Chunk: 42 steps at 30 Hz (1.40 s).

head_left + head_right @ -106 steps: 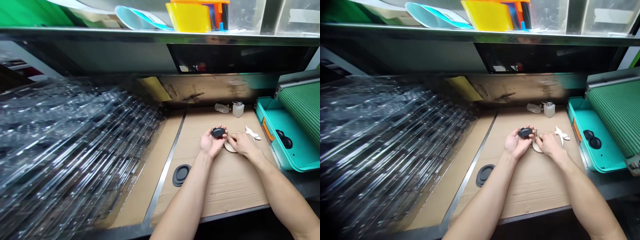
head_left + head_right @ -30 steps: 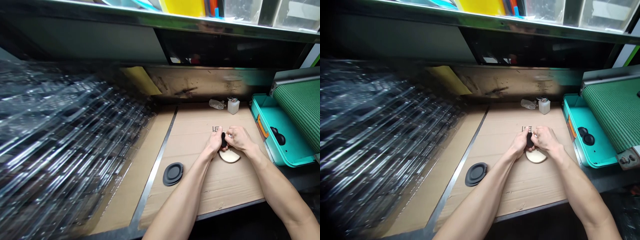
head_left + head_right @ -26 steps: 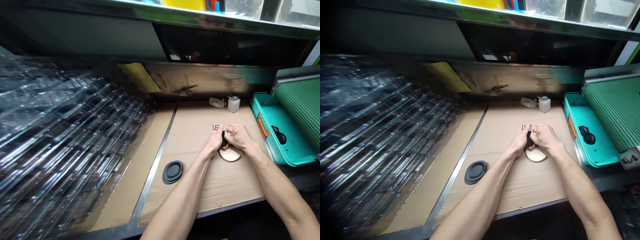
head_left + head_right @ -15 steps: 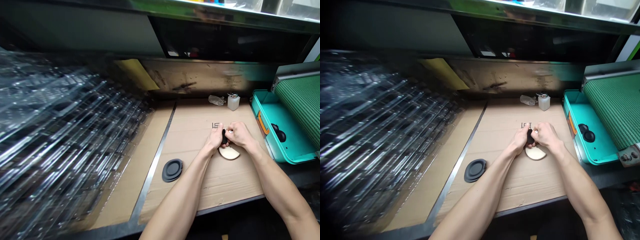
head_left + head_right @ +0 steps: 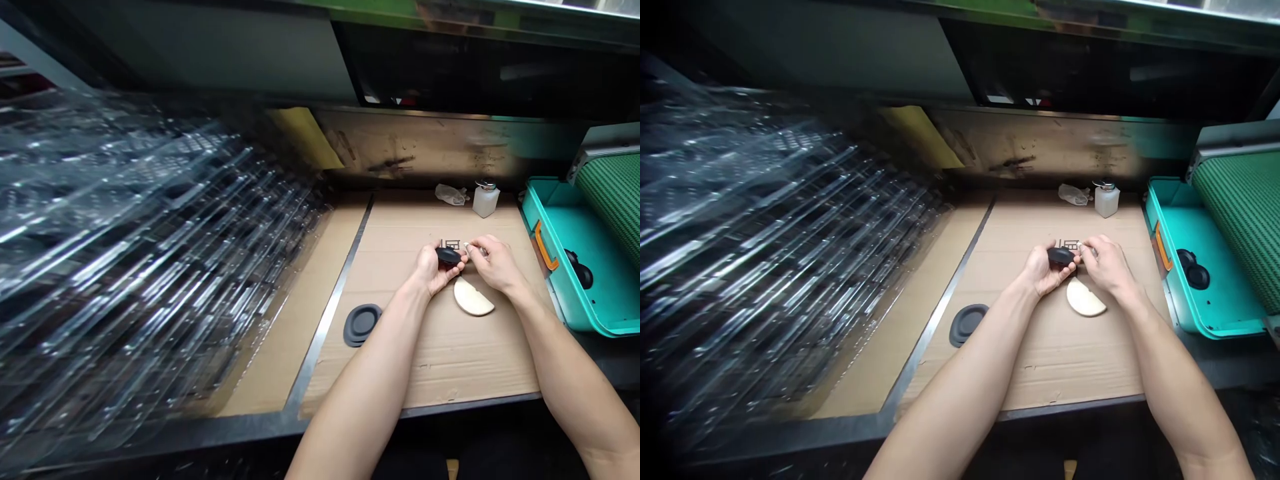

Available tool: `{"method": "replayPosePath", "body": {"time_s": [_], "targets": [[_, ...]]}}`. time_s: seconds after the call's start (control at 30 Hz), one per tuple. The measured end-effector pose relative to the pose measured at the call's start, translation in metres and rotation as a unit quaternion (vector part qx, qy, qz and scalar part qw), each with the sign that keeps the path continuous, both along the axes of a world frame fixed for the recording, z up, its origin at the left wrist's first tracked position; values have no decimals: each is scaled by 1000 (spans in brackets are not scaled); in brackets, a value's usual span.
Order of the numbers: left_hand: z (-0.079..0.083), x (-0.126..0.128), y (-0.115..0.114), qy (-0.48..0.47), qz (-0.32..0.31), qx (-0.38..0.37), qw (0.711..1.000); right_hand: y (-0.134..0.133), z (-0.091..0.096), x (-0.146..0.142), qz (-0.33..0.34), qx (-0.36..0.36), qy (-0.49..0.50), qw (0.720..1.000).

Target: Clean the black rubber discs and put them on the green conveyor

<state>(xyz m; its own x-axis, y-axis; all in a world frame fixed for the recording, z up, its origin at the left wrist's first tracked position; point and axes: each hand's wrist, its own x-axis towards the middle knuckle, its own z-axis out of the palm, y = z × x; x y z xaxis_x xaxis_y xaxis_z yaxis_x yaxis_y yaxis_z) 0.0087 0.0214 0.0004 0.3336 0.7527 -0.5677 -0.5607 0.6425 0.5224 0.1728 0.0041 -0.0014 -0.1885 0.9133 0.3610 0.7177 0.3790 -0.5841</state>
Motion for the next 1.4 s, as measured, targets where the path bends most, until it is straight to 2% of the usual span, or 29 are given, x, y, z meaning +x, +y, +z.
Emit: {"method": "replayPosePath", "body": {"time_s": [0.17, 0.4, 0.53, 0.6, 0.7, 0.8, 0.87, 0.9, 0.97, 1.07, 1.13, 1.17, 1.23, 1.4], "targets": [[-5, 6, -2, 27, -12, 30, 999, -2, -2, -4, 14, -5, -29, 999], [-5, 19, -15, 125, -46, 109, 985, -3, 0, -1, 13, -11, -122, 992], [-10, 26, -18, 181, -38, 145, 972, -4, 2, -4, 13, 9, -150, 989], [-12, 26, -18, 199, -33, 151, 968, -3, 0, -6, 30, 30, -131, 990], [-13, 21, -17, 159, -45, 163, 973, -1, 0, -3, 43, 56, -54, 996], [-13, 16, -19, 140, -13, 226, 964, 4, 1, 9, -26, 92, 16, 995], [-14, 15, -22, 202, 54, 301, 930, 9, -3, 19, -98, 103, 22, 990], [-15, 15, -24, 252, 88, 347, 899, 12, -6, 24, -127, 96, 13, 987], [-17, 16, -29, 358, 136, 445, 810, 18, -15, 31, -163, 61, -18, 985], [-18, 19, -36, 470, 153, 558, 667, 23, -28, 32, -171, -7, -78, 982], [-18, 21, -39, 505, 153, 587, 614, 24, -32, 30, -168, -32, -103, 980], [-18, 22, -40, 515, 152, 590, 602, 24, -33, 29, -168, -38, -110, 979], [-18, 23, -41, 529, 149, 584, 597, 23, -33, 28, -169, -42, -117, 978], [-23, 24, -40, 531, 140, 565, 616, 25, -35, 28, -170, -37, -118, 978]]}}
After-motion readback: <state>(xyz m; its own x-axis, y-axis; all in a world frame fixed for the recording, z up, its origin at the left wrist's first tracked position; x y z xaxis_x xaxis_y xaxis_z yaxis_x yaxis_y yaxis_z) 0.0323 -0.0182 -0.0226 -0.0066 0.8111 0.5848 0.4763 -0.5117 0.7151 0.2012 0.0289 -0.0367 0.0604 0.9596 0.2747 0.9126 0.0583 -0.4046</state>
